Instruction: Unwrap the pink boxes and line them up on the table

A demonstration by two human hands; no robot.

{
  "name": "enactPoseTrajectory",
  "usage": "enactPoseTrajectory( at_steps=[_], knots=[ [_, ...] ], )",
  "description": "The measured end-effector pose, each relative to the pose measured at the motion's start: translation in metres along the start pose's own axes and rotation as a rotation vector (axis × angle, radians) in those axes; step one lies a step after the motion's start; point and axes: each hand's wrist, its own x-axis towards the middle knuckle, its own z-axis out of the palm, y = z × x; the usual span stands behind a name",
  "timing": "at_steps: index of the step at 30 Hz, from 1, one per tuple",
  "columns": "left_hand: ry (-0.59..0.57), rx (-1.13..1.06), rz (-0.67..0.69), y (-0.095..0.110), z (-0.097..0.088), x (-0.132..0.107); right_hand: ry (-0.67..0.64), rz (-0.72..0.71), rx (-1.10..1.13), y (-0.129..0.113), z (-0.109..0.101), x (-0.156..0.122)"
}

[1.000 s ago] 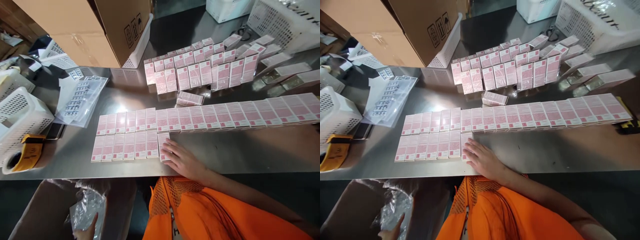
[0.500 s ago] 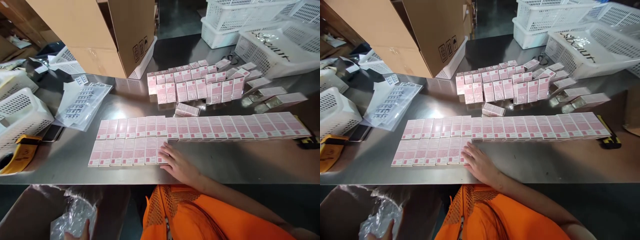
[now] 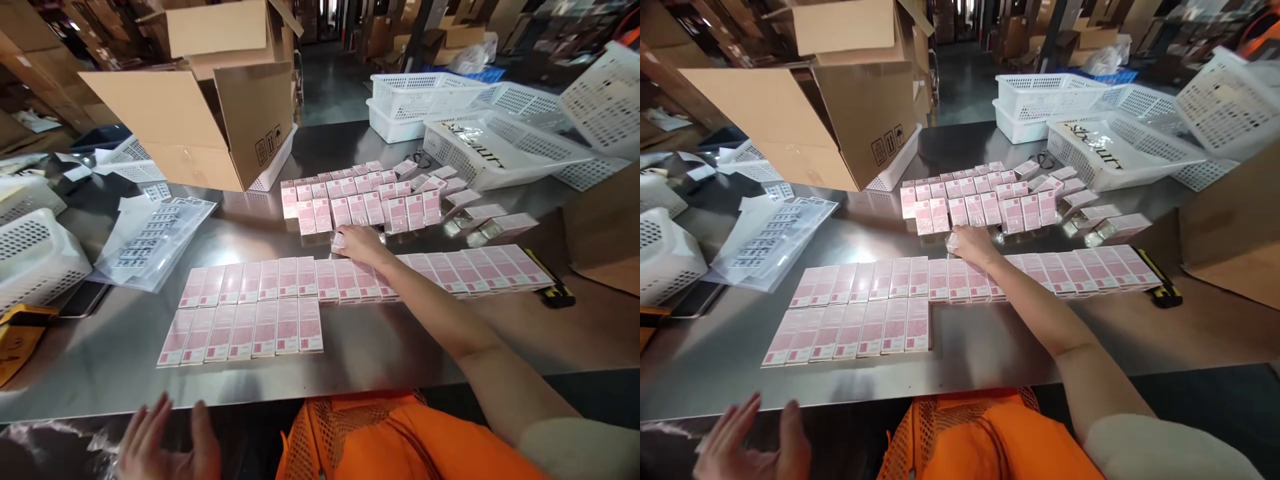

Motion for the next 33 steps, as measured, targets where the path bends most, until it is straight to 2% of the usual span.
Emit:
enactPoseTrajectory(
  at_steps=[2, 3, 5, 6, 7, 8, 9, 10, 11, 12, 14, 17, 19, 22, 26, 29, 31, 33],
  knots=[
    [-0.061, -0.082, 0.139, 0.029, 0.022, -0.003, 0.153, -0.016, 0.129, -0.006, -0.007, -0.007],
    [-0.121, -0.136, 0.114, 0.045, 0.032, -0.005, 0.270, -0.018, 0.266, -0.010, -0.010, -0.014],
    [-0.322, -0.245, -0.076, 0.075, 0.049, -0.008, 0.472, -0.014, 0.678, -0.025, -0.011, -0.033],
    [-0.437, -0.319, -0.223, 0.088, 0.057, -0.009, 0.496, 0.001, 0.920, -0.035, -0.009, -0.046],
    [-0.544, -0.428, -0.378, 0.099, 0.065, -0.009, 0.443, 0.026, 1.151, -0.047, -0.004, -0.059],
    [-0.641, -0.566, -0.527, 0.108, 0.073, -0.008, 0.330, 0.065, 1.361, -0.061, 0.003, -0.073],
    [-0.692, -0.721, -0.665, 0.115, 0.080, -0.006, 0.186, 0.111, 1.528, -0.074, 0.011, -0.089],
    [-0.699, -0.854, -0.780, 0.121, 0.086, -0.004, 0.035, 0.132, 1.635, -0.087, 0.019, -0.104],
    [-0.666, -0.946, -0.881, 0.125, 0.091, -0.001, -0.063, 0.114, 1.674, -0.097, 0.027, -0.119],
    [-0.613, -0.989, -0.969, 0.128, 0.094, 0.001, -0.093, 0.059, 1.664, -0.105, 0.033, -0.132],
    [-0.514, -0.988, -1.119, 0.132, 0.095, 0.005, 0.016, -0.160, 1.486, -0.111, 0.041, -0.150],
    [-0.471, -0.974, -1.221, 0.137, 0.085, 0.007, 0.269, -0.522, 0.917, -0.100, 0.037, -0.157],
    [-0.453, -0.931, -1.233, 0.139, 0.077, 0.007, 0.391, -0.629, 0.551, -0.087, 0.028, -0.155],
    [-0.414, -0.831, -1.262, 0.142, 0.068, 0.010, 0.536, -0.688, 0.287, -0.075, 0.012, -0.153],
    [-0.423, -0.762, -1.273, 0.145, 0.065, 0.014, 0.542, -0.845, 0.175, -0.073, 0.003, -0.156],
    [-0.458, -0.724, -1.266, 0.144, 0.065, 0.014, 0.548, -0.864, 0.233, -0.077, 0.004, -0.160],
    [-0.503, -0.726, -1.282, 0.140, 0.064, 0.013, 0.514, -0.819, 0.358, -0.080, 0.007, -0.164],
    [-0.557, -0.759, -1.296, 0.137, 0.062, 0.012, 0.457, -0.669, 0.590, -0.084, 0.010, -0.166]
  ],
)
